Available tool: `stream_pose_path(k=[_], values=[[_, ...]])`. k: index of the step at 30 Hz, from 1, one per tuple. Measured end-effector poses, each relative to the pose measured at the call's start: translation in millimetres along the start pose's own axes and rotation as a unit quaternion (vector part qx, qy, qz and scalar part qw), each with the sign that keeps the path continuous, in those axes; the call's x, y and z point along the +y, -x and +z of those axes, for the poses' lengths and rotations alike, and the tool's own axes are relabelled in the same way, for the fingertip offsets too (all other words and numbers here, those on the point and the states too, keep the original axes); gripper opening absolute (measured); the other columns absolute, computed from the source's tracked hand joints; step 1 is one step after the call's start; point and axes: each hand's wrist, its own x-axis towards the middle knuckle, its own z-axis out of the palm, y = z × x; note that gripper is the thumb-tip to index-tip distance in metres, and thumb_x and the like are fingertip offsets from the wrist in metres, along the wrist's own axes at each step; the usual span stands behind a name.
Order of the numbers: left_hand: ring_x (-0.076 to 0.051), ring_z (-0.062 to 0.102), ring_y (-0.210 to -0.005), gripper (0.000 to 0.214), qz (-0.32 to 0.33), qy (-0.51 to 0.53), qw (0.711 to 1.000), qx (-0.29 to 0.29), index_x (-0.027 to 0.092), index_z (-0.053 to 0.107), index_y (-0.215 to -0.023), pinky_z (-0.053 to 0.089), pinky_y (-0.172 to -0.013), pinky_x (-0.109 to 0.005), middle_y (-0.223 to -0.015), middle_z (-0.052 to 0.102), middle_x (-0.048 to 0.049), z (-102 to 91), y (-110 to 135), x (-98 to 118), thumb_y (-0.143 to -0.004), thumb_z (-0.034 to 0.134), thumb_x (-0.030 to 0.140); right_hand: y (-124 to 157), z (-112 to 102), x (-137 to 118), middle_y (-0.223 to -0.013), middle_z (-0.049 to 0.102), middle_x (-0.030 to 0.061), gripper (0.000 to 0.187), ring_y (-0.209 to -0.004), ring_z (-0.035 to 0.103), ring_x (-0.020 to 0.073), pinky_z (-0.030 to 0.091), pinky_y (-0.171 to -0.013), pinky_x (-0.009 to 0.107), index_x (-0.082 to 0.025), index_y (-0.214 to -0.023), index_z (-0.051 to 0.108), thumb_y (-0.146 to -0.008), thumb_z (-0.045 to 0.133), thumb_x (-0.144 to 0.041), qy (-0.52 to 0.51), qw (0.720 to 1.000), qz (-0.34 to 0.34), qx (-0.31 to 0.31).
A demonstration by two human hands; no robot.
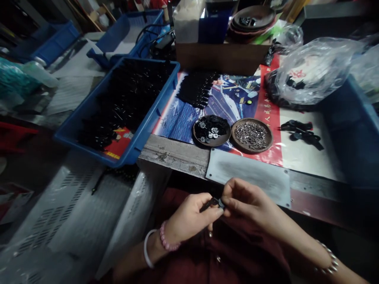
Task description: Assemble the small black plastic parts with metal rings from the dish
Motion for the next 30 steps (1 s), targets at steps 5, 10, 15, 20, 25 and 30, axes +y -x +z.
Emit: stream_pose_path(k=[5, 10, 15, 20, 25, 30], values=[[-0.008, 0.050, -0.050, 0.031, 0.017, 0.004, 1.000, -0.004, 0.019, 0.049, -0.095, 0.039, -0.050, -0.019, -0.061, 0.057, 0.0042, -4.9, 2, -1, -0.097, 0.044, 0.050, 5, 6, -4, -0.070, 0.059, -0.0022, 0.032, -0.062, 0.053, 0.0113, 0.039, -0.055, 0.022, -0.020, -0.085, 0.048, -0.090, 0.068, -0.045, 0.000, 1.000, -0.004, 0.004], [-0.011, 0.061, -0.056, 0.036, -0.020, 0.059, 0.997, -0.035, 0.017, 0.051, -0.090, 0.047, -0.055, -0.022, -0.072, 0.064, -0.0021, -3.9, -1, -5, -0.091, 0.055, 0.053, 9, 10, -4, -0.073, 0.056, -0.0019, 0.025, -0.065, 0.052, 0.0129, 0.041, -0.057, 0.023, -0.021, -0.085, 0.048, -0.096, 0.057, -0.042, 0.082, 0.996, -0.024, 0.013], [-0.013, 0.061, -0.056, 0.034, -0.061, 0.085, 0.995, -0.009, 0.014, 0.058, -0.086, 0.048, -0.057, -0.025, -0.066, 0.066, -0.0025, -3.0, -9, -11, -0.080, 0.069, 0.046, 16, 16, -2, -0.073, 0.056, -0.0008, 0.018, -0.064, 0.048, 0.0135, 0.040, -0.057, 0.023, -0.021, -0.085, 0.049, -0.099, 0.049, -0.032, 0.247, 0.964, -0.087, 0.038], [-0.012, 0.061, -0.057, 0.030, -0.070, 0.095, 0.993, 0.016, 0.014, 0.062, -0.086, 0.048, -0.058, -0.024, -0.063, 0.066, -0.0005, 0.4, -11, -15, -0.076, 0.074, 0.039, 25, 21, 3, -0.076, 0.059, -0.0003, 0.009, -0.063, 0.051, 0.0134, 0.041, -0.056, 0.023, -0.021, -0.092, 0.051, -0.097, 0.054, -0.028, 0.287, 0.952, -0.095, 0.049], [-0.014, 0.064, -0.054, 0.035, -0.063, 0.167, 0.984, 0.011, 0.016, 0.056, -0.082, 0.049, -0.052, -0.022, -0.062, 0.066, -0.0011, 4.3, -8, -12, -0.074, 0.076, 0.043, 25, 16, 5, -0.089, 0.067, 0.0047, 0.018, -0.082, 0.064, 0.0183, 0.053, -0.074, 0.027, -0.021, -0.108, 0.061, -0.096, 0.059, -0.034, 0.047, 0.998, -0.025, 0.021], [-0.015, 0.069, -0.052, 0.043, -0.096, 0.292, 0.950, -0.054, 0.015, 0.056, -0.083, 0.053, -0.049, -0.020, -0.066, 0.072, -0.0061, 6.8, -7, -13, -0.066, 0.083, 0.043, 18, 19, 23, -0.086, 0.063, 0.0019, 0.012, -0.069, 0.065, 0.0151, 0.055, -0.066, 0.030, -0.021, -0.100, 0.071, -0.090, 0.070, -0.027, -0.190, 0.981, -0.018, -0.015]])
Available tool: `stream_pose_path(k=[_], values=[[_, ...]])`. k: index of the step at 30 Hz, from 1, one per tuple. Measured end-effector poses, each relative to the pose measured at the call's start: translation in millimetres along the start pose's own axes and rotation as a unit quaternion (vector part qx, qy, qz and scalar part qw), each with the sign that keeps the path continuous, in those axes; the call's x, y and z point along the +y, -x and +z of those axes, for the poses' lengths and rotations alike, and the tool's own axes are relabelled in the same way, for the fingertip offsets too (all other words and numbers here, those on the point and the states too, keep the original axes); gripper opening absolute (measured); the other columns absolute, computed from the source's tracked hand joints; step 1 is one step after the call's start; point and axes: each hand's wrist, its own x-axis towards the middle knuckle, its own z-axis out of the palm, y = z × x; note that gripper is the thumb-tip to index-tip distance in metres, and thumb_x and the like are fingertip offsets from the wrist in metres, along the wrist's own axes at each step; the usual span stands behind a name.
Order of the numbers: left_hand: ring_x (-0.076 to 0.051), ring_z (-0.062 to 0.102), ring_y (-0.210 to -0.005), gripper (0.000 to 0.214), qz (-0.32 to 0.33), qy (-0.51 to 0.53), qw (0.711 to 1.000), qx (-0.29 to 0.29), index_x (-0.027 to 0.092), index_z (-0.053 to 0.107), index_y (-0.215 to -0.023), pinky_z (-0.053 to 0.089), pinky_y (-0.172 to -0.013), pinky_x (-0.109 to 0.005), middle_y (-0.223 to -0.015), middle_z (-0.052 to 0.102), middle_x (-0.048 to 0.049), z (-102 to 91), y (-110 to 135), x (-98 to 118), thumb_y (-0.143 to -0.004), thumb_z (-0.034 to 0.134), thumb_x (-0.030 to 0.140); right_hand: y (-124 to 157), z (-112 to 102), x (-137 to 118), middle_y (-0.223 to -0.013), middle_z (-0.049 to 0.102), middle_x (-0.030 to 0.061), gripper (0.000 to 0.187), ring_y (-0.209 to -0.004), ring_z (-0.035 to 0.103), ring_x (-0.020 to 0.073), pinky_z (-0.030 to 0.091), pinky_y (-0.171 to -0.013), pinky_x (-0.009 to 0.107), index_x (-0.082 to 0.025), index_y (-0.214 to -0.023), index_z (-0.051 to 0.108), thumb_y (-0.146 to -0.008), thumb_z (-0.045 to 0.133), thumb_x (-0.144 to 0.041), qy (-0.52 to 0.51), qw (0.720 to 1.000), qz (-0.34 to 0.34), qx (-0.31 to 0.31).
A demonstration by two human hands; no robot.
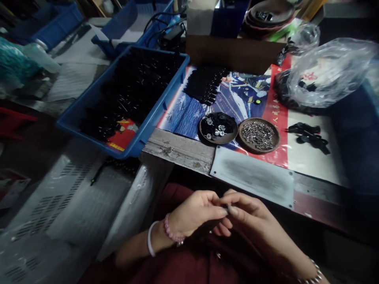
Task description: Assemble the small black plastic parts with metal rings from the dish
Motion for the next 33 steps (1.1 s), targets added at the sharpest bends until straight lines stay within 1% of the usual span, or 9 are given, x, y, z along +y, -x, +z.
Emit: stream_pose_path(k=[4, 8, 12, 15, 17, 21, 26, 29, 33], values=[[-0.017, 0.071, -0.055, 0.038, -0.035, 0.106, 0.993, -0.031, 0.013, 0.060, -0.086, 0.056, -0.049, -0.022, -0.071, 0.074, -0.0095, -0.5, -2, -2, -0.064, 0.084, 0.033, -6, 0, 16, -0.064, 0.057, -0.0023, 0.010, -0.054, 0.060, 0.0132, 0.053, -0.058, 0.032, -0.021, -0.098, 0.071, -0.089, 0.070, -0.025, -0.099, 0.995, -0.002, -0.031], [-0.017, 0.071, -0.056, 0.031, -0.033, 0.148, 0.988, -0.032, 0.012, 0.063, -0.085, 0.057, -0.049, -0.021, -0.070, 0.073, -0.0088, -0.3, -2, -2, -0.065, 0.082, 0.027, -12, 1, 18, -0.060, 0.057, -0.0018, 0.011, -0.055, 0.060, 0.0155, 0.054, -0.059, 0.037, -0.020, -0.101, 0.070, -0.090, 0.069, -0.025, -0.130, 0.990, 0.001, -0.051], [-0.012, 0.066, -0.053, 0.023, 0.058, 0.131, 0.989, 0.022, 0.012, 0.063, -0.087, 0.053, -0.048, -0.017, -0.071, 0.071, -0.0050, 3.2, 0, -1, -0.075, 0.077, 0.026, -15, 6, 16, -0.069, 0.057, -0.0015, 0.025, -0.060, 0.058, 0.0143, 0.053, -0.063, 0.035, -0.022, -0.111, 0.066, -0.089, 0.071, -0.032, -0.092, 0.996, -0.015, -0.002], [-0.010, 0.066, -0.057, 0.017, 0.162, 0.106, 0.978, 0.083, 0.013, 0.062, -0.085, 0.054, -0.056, -0.018, -0.073, 0.071, -0.0037, 7.2, 2, 1, -0.082, 0.073, 0.025, -11, 12, 20, -0.090, 0.057, 0.0008, 0.046, -0.077, 0.058, 0.0152, 0.051, -0.072, 0.031, -0.027, -0.122, 0.061, -0.081, 0.079, -0.038, -0.004, 0.999, -0.031, 0.042], [-0.011, 0.066, -0.059, 0.015, 0.205, 0.094, 0.967, 0.117, 0.014, 0.060, -0.086, 0.053, -0.055, -0.017, -0.074, 0.071, -0.0034, 9.8, 3, 3, -0.085, 0.070, 0.025, -8, 16, 28, -0.098, 0.057, 0.0021, 0.051, -0.084, 0.056, 0.0164, 0.049, -0.074, 0.029, -0.028, -0.122, 0.059, -0.078, 0.082, -0.038, 0.058, 0.997, -0.035, 0.043], [-0.012, 0.067, -0.063, 0.013, 0.228, 0.087, 0.959, 0.142, 0.015, 0.060, -0.089, 0.054, -0.058, -0.020, -0.079, 0.071, -0.0037, 13.3, 4, 6, -0.089, 0.066, 0.026, -6, 26, 42, -0.092, 0.055, 0.0007, 0.037, -0.083, 0.052, 0.0158, 0.047, -0.076, 0.028, -0.026, -0.116, 0.058, -0.085, 0.075, -0.036, 0.111, 0.991, -0.044, 0.067], [-0.012, 0.068, -0.068, 0.012, 0.230, 0.119, 0.955, 0.142, 0.016, 0.058, -0.092, 0.056, -0.063, -0.023, -0.083, 0.070, -0.0034, 12.6, 2, 8, -0.089, 0.066, 0.024, -10, 30, 43, -0.088, 0.055, -0.0005, 0.028, -0.080, 0.050, 0.0136, 0.045, -0.073, 0.024, -0.023, -0.109, 0.059, -0.088, 0.072, -0.036, 0.122, 0.989, -0.039, 0.072], [-0.011, 0.065, -0.064, 0.013, 0.237, 0.124, 0.953, 0.142, 0.016, 0.056, -0.091, 0.052, -0.056, -0.020, -0.082, 0.069, -0.0027, 11.1, 1, 8, -0.090, 0.064, 0.026, -14, 32, 43, -0.082, 0.052, -0.0025, 0.024, -0.073, 0.047, 0.0115, 0.043, -0.067, 0.022, -0.022, -0.103, 0.056, -0.089, 0.071, -0.034, 0.088, 0.994, -0.032, 0.054], [-0.006, 0.051, -0.046, 0.016, 0.244, 0.108, 0.955, 0.125, 0.017, 0.055, -0.088, 0.041, -0.042, -0.016, -0.066, 0.062, 0.0025, 9.5, 0, 5, -0.091, 0.062, 0.031, -14, 31, 39, -0.083, 0.051, -0.0028, 0.031, -0.074, 0.049, 0.0118, 0.045, -0.069, 0.023, -0.024, -0.106, 0.056, -0.084, 0.077, -0.030, 0.039, 0.999, -0.024, 0.021]])
